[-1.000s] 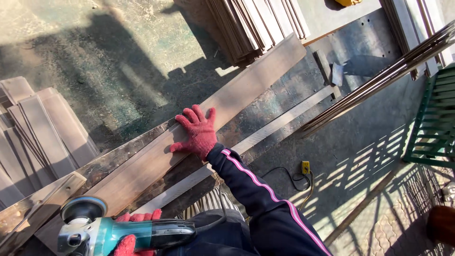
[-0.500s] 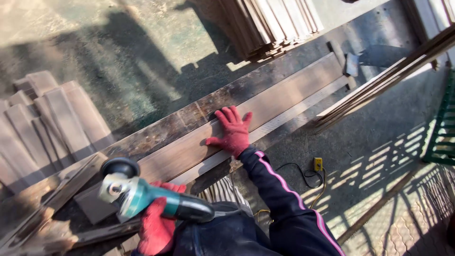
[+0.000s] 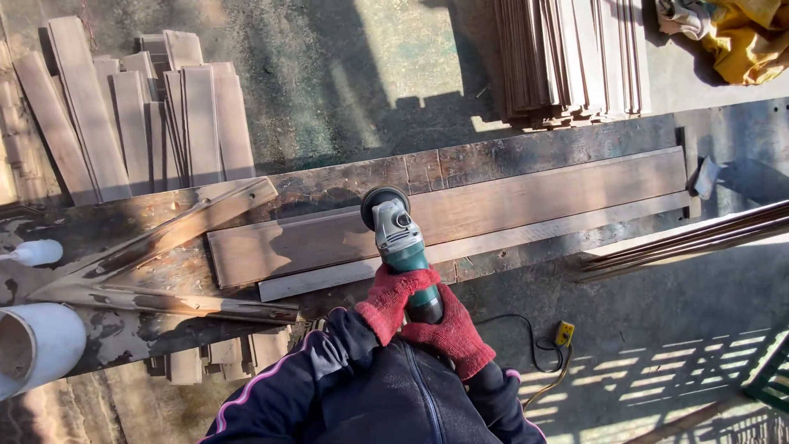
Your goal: Sanding a long wooden plank using an angle grinder with a sanding disc attachment.
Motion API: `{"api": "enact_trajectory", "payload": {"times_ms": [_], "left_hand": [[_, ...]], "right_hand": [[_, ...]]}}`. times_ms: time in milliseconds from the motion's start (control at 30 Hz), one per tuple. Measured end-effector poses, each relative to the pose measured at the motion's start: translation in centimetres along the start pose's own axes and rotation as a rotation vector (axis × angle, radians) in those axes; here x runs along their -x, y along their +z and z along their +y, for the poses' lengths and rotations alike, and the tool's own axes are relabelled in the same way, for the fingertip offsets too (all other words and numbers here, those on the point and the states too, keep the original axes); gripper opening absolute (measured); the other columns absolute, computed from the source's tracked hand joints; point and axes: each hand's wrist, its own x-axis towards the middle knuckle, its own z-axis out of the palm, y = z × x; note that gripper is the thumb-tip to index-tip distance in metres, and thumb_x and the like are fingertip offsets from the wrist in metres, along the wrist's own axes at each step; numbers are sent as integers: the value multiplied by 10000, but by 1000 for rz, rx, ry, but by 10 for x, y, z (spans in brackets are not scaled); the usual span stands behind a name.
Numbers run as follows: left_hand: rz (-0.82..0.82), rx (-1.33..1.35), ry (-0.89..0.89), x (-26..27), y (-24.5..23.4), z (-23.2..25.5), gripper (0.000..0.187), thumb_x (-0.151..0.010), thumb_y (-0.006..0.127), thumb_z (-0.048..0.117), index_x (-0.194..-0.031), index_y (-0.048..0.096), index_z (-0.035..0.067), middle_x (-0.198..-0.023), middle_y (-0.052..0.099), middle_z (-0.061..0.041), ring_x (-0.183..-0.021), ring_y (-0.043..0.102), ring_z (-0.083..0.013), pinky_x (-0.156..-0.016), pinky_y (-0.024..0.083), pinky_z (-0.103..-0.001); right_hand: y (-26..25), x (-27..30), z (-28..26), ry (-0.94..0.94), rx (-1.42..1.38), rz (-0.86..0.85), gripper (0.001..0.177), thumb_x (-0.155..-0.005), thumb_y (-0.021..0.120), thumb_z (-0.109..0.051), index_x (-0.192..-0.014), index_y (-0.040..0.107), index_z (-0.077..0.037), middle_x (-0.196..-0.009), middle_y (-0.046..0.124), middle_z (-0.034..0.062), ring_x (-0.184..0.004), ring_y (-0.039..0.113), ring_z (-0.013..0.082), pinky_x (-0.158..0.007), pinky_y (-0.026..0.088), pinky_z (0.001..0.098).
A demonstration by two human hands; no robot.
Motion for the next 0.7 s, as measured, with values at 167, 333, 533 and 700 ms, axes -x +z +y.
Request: {"api": "enact_trajectory", "payload": {"times_ms": [167, 333, 533, 700], "left_hand": [[402, -8, -187, -54, 9, -31, 765, -541, 953, 252, -1229, 710, 20, -1056, 754, -222, -1066, 687, -485, -850, 534, -647], [523, 28, -205, -11, 66, 18, 779, -622, 877, 139, -1338, 618, -27, -1093, 699, -158, -1078, 677, -221, -921, 524, -293], [311, 236, -69, -66, 57, -50, 684, -494, 955, 139, -1118, 678, 128, -885, 719, -66, -774, 695, -232, -699, 582, -378], [111, 4, -138, -68, 106, -10, 594, -610, 809, 178, -1169, 640, 70, -1009, 714, -121, -872, 685, -255, -818, 577, -401]], "right_hand": [[-17, -13, 0, 57, 119, -56, 989, -370, 1058, -497, -1270, 662, -389, -1111, 745, 35, -1121, 706, 252, -952, 557, 415], [-43, -7, -15, 53, 83, -113, 954, -453, 1042, -402, -1306, 645, -245, -1107, 716, 166, -1143, 677, 346, -977, 533, 480], [-75, -39, 53, 17, -91, -90, 758, -518, 973, -194, -1208, 667, -123, -970, 734, 163, -907, 685, 281, -796, 548, 419], [-112, -38, 67, -12, -274, 7, 630, -627, 880, -79, -1214, 663, -12, -1012, 749, 176, -874, 690, 266, -786, 571, 388]]}}
